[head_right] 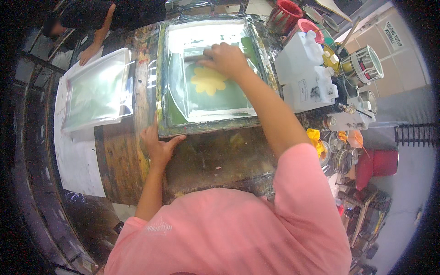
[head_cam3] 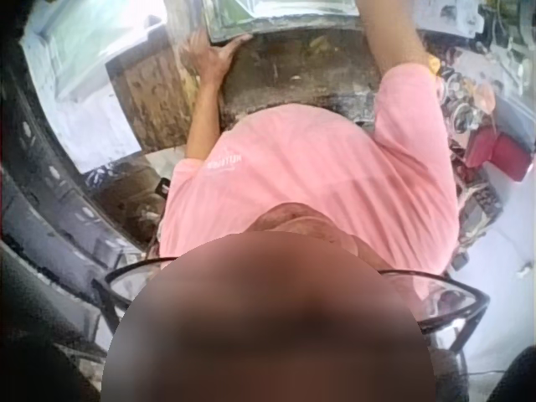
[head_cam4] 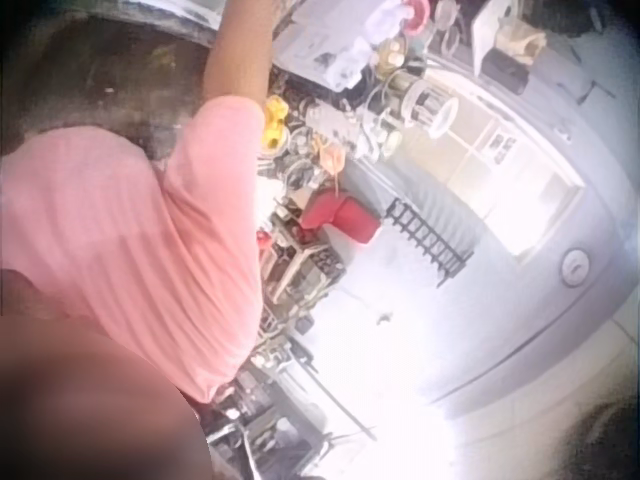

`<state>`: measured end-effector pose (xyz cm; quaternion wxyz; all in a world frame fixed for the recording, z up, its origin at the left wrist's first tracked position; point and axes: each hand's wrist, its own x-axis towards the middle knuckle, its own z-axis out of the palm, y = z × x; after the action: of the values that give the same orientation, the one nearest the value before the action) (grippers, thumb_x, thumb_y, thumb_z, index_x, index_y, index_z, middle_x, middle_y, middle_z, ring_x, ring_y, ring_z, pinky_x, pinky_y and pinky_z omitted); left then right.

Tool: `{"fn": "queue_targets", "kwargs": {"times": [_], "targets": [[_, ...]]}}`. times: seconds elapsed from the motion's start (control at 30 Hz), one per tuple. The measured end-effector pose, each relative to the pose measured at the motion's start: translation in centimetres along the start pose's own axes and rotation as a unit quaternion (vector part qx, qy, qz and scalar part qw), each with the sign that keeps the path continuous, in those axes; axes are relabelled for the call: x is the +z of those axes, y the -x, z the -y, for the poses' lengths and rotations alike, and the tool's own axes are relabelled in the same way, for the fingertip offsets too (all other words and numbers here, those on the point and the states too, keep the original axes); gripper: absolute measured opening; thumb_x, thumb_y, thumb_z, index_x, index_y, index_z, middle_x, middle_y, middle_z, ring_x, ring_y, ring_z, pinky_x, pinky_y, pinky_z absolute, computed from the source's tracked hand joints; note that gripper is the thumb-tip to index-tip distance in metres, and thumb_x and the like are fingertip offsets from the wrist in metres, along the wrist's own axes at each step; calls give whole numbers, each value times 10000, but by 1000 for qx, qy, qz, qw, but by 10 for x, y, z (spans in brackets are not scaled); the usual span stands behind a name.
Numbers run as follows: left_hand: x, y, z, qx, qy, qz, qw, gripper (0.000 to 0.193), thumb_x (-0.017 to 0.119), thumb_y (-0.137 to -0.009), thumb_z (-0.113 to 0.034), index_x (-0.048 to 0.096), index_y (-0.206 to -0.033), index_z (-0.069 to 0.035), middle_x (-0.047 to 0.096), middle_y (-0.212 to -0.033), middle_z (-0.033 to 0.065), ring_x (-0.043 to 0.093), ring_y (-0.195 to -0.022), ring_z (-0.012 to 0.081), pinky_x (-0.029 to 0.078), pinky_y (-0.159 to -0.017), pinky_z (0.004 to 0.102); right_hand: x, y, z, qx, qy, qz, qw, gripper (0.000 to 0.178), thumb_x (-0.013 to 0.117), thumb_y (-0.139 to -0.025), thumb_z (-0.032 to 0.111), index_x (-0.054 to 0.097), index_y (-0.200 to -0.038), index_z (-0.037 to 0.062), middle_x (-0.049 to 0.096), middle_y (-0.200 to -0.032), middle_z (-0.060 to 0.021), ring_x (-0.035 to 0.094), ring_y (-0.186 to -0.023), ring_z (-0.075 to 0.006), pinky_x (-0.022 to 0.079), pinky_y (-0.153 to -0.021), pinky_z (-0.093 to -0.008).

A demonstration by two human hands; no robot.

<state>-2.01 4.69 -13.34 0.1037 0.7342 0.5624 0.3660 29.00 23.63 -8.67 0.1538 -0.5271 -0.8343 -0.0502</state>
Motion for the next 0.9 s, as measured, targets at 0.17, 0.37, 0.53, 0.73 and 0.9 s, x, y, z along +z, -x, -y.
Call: {"fn": "queue_targets", "kwargs": {"times": [0.17,0.37,0.53,0.73,0.9], "targets": [[1,1,2,0,18,2,1000,1141,921,-652,-600,509,-1515,22,713,-1046,107,606,-984,284,361,-977,419,-60,94,76,3,-16,39,999,434,633,-962,566,706,-1002,140,695,-944,-91,691,-916,-302,581,-686,-473],[-4,-1,-13,-38,57,-21,997,1063,934,-706,-529,513,-1499,39,696,-1173,167,621,-1013,311,382,-1003,434,-114,130,111,15,-53,32,998,447,673,-959,472,612,-1068,43,645,-1014,-142,678,-916,-323,567,-730,-463],[-27,-44,-60,-105,408,-83,903,973,930,-803,-388,467,-1502,104,614,-1360,234,575,-1247,308,385,-1137,451,-157,104,119,-3,39,-128,991,360,699,-932,430,654,-999,78,655,-926,-105,639,-933,-302,456,-890,-472],[-45,-79,-79,-6,237,-102,966,1019,800,-917,-476,282,-1606,67,397,-1563,311,427,-1426,380,305,-1212,482,-198,33,101,-35,92,-270,958,385,692,-930,447,668,-1032,76,657,-892,-87,629,-857,-299,420,-835,-465],[-18,-27,-50,-13,-223,105,969,1046,561,-924,-767,313,-1644,-51,242,-1650,360,163,-1554,517,23,-1215,719,-223,2,90,-11,42,-270,962,435,651,-915,435,680,-774,24,661,-736,-167,660,-787,-340,446,-821,-480]]}}
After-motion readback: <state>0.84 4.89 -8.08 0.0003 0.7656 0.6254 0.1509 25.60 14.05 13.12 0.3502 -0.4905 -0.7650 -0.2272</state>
